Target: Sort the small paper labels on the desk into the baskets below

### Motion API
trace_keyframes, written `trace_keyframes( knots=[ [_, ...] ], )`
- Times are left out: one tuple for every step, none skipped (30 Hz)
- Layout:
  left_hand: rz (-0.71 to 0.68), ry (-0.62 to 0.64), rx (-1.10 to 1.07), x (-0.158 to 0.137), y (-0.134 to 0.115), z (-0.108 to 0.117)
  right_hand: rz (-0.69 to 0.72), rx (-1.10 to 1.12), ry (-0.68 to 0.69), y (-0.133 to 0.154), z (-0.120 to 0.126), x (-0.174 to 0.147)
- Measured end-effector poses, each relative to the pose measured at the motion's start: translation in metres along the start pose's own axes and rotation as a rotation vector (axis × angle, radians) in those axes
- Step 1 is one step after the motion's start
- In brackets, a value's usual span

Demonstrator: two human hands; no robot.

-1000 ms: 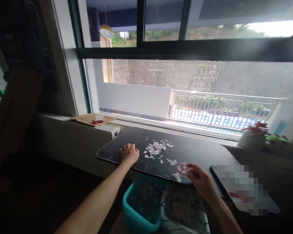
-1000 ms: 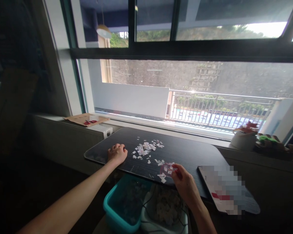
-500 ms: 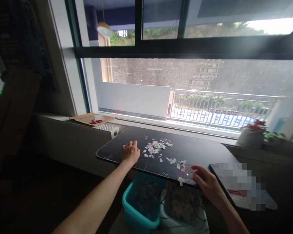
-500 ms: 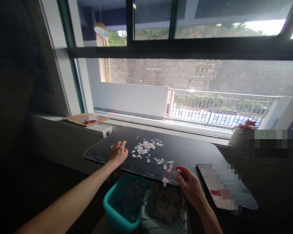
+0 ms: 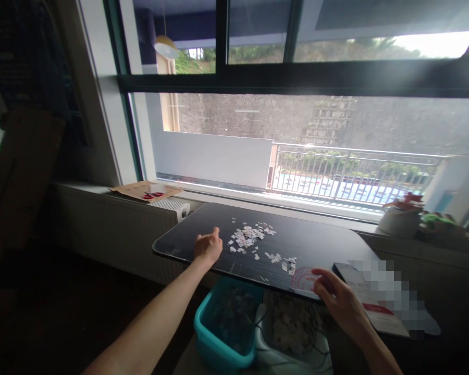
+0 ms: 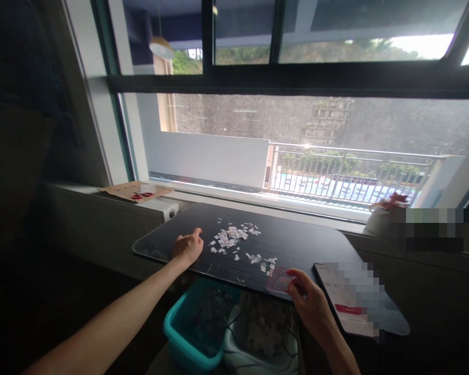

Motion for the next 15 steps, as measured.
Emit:
trace_keyframes(
  knots=[
    [-0.003,0.003,-0.006,0.000,0.000,-0.001,-0.005,0.002,0.005,0.000,0.000,-0.001],
    [-0.006,0.004,-0.013,0.001,0.000,-0.001,-0.008,0.004,0.013,0.000,-0.001,-0.001],
    [-0.010,0.003,-0.020,0.001,0.000,-0.001,-0.009,0.003,0.020,-0.001,-0.002,0.000],
    [-0.015,0.001,-0.027,0.001,0.000,-0.001,-0.007,-0.003,0.020,-0.002,-0.002,0.002],
    [-0.020,-0.003,-0.034,0.000,0.000,-0.001,-0.005,-0.016,0.004,-0.003,-0.001,0.004],
    [-0.024,-0.004,-0.041,0.000,0.000,0.000,-0.002,-0.035,-0.027,-0.004,0.002,0.008],
    [-0.024,-0.001,-0.046,0.000,0.000,0.000,-0.001,-0.054,-0.068,-0.006,0.005,0.012],
    [-0.022,0.004,-0.047,0.000,-0.001,0.000,-0.003,-0.072,-0.121,-0.008,0.010,0.016],
    [-0.018,0.012,-0.048,0.000,0.000,0.000,-0.011,-0.080,-0.164,-0.011,0.013,0.021],
    [-0.012,0.020,-0.046,0.000,0.000,-0.001,-0.021,-0.073,-0.192,-0.015,0.015,0.026],
    [-0.003,0.026,-0.040,0.001,0.000,-0.001,-0.030,-0.066,-0.220,-0.018,0.017,0.030],
    [0.006,0.030,-0.032,0.001,0.001,-0.002,-0.040,-0.052,-0.247,-0.020,0.018,0.033],
    [0.012,0.032,-0.024,0.002,0.002,-0.002,-0.049,-0.034,-0.269,-0.022,0.018,0.034],
    [0.013,0.036,-0.020,0.003,0.002,-0.003,-0.060,-0.013,-0.289,-0.024,0.019,0.035],
    [0.015,0.040,-0.016,0.004,0.002,-0.003,-0.072,0.012,-0.309,-0.026,0.019,0.034]
  ],
)
Point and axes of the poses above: each hand's wrist, its own x-axis towards the middle knuckle, its own z-axis out of the back of the hand, y = z × x, the point moved 9 cm from there along x, towards the middle knuckle, and after that the axes turned 14 degrees about y, right-handed, at the moved point
